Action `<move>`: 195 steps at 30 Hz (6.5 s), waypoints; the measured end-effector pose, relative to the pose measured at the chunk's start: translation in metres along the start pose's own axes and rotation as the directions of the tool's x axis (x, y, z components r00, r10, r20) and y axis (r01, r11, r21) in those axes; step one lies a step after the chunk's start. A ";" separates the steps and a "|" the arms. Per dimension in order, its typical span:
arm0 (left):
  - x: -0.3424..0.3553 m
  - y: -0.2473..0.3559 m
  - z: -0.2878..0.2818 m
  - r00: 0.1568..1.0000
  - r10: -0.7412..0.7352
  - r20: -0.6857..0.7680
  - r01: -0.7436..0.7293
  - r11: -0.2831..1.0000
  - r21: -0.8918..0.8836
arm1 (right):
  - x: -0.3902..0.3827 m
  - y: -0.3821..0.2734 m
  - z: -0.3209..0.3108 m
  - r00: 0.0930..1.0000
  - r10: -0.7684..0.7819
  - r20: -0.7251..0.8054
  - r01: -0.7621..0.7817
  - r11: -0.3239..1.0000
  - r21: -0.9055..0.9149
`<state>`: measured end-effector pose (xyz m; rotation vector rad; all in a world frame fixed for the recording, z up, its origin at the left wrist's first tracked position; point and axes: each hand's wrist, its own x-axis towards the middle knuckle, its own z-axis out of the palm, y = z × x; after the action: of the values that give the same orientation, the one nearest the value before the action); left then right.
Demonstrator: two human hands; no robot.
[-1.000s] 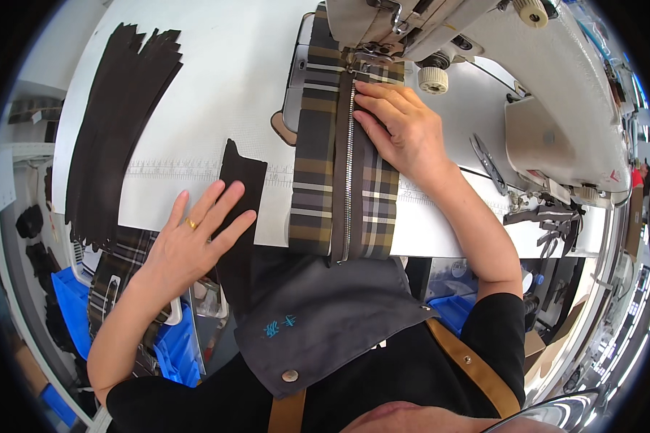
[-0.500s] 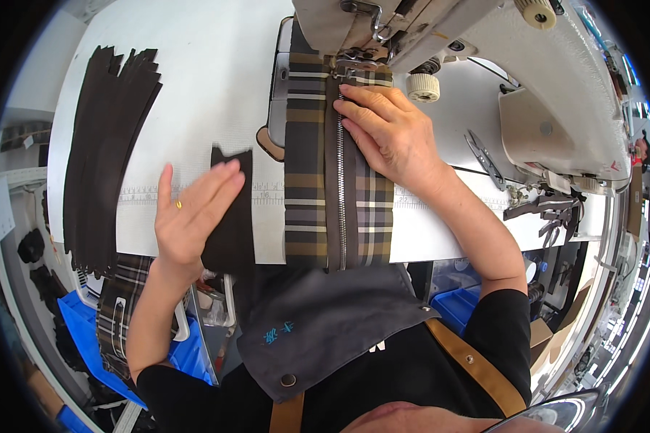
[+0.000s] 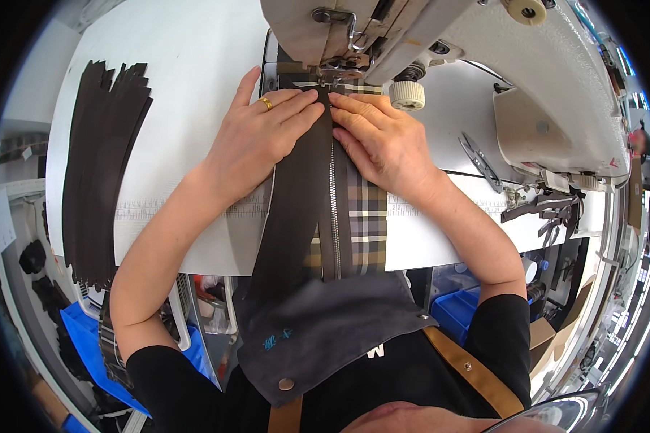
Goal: The person uses an industrial sewing machine to attach zippers to plaid fabric pieces. They align the zipper with the fabric edge, sew along the zipper teeth, and trim the excess thread with scissors. The process is repeated for multiple fabric pieces.
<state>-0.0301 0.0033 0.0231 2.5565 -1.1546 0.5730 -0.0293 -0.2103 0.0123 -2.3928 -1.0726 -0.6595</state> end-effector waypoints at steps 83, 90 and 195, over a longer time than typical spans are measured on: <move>0.001 0.006 0.005 0.974 -0.176 0.141 0.188 0.979 -0.080 | -0.004 0.013 -0.015 0.980 0.100 0.174 -0.097 0.995 -0.027; -0.004 0.003 0.004 0.975 -0.182 0.126 0.198 0.972 -0.129 | -0.042 0.053 -0.215 0.876 0.139 -0.463 -0.326 0.876 -0.355; -0.008 -0.005 0.016 0.990 0.030 -0.141 -0.020 0.997 0.072 | -0.006 0.034 -0.021 0.993 -0.024 -0.118 0.016 0.997 -0.070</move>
<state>-0.0275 0.0051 0.0046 2.5153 -1.1382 0.8014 -0.0119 -0.2461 0.0191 -2.3695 -1.0408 -0.8474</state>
